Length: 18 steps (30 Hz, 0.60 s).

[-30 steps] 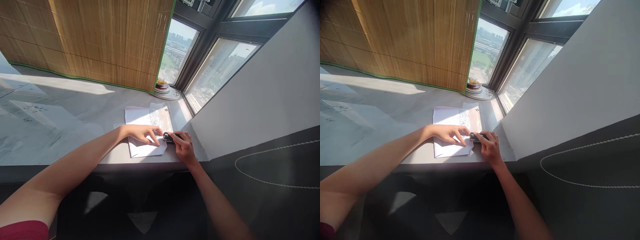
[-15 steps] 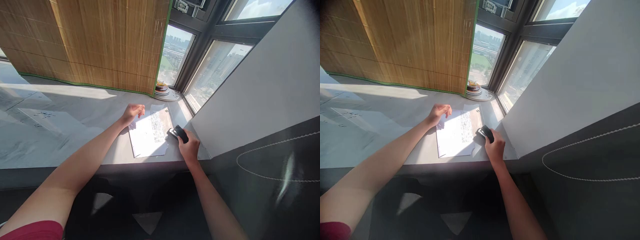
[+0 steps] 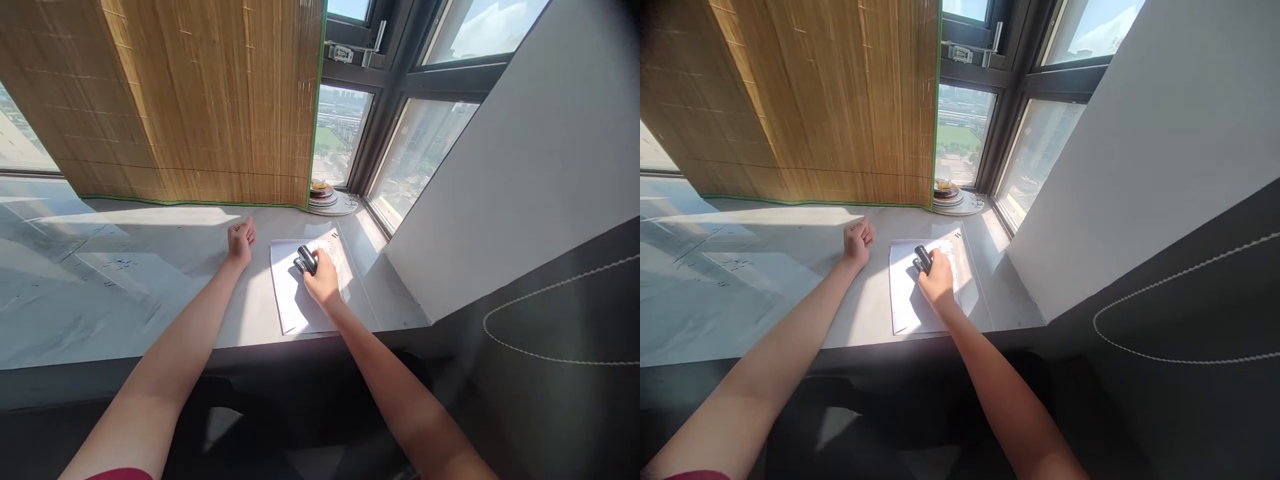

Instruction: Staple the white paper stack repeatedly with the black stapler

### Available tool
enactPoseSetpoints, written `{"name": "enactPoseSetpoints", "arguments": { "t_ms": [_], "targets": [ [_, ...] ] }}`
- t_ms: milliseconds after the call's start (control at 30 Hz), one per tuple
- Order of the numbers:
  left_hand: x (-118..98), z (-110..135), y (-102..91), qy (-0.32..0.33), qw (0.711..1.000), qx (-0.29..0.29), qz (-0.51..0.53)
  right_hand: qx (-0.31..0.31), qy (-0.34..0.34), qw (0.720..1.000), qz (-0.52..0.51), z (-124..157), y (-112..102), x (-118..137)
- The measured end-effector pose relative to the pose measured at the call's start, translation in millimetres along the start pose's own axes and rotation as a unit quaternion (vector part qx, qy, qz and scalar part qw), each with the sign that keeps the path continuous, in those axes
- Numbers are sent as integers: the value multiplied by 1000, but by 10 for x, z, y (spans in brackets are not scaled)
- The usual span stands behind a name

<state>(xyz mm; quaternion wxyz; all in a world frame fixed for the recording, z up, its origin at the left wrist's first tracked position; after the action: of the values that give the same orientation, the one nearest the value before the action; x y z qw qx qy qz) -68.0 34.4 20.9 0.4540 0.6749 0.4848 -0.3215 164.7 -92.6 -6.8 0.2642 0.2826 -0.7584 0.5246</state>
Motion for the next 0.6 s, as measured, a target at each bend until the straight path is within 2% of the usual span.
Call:
{"name": "enactPoseSetpoints", "arguments": {
  "t_ms": [100, 200, 267, 367, 400, 433, 500, 533, 600],
  "targets": [
    [24, -5, -19, -3, 1000, 1, -10, -50, 15, 999, 0, 202, -266, -241],
    [47, -13, -37, -13, 1000, -13, -9, -67, 34, 997, -26, 245, -498, -440],
    [51, -18, -45, -16, 1000, -15, 0, -96, 30, 994, -47, 138, -649, -548],
    [37, -30, -69, -26, 999, -23, 26, -197, -17, 980, -30, -159, -857, -679],
    [27, -34, -83, -31, 998, -29, 40, -199, -37, 979, -6, -282, -872, -710],
    [14, -39, -101, -38, 997, -37, 55, -161, -52, 985, 24, -413, -839, -736],
    [-15, -49, -141, -56, 994, -46, 85, -47, -57, 992, 101, -637, -687, -787],
    [-32, -53, -166, -66, 992, -47, 100, 6, -48, 990, 134, -718, -599, -813],
    [-72, -64, -232, -80, 987, -42, 130, 73, -18, 980, 184, -826, -448, -855]
  ]
}}
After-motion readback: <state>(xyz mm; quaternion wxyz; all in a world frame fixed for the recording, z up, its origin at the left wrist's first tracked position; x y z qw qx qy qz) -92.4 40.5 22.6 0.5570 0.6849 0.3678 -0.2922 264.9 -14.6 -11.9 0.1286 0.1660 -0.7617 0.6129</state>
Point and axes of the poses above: each hand's wrist, its own z-axis away from the middle knuckle, its own y-axis out of the palm, x = y × z, the point moved 4 cm from there along -z, towards the middle knuckle, and after that the axes turned 7 degrees about x, right-handed, at the moved point
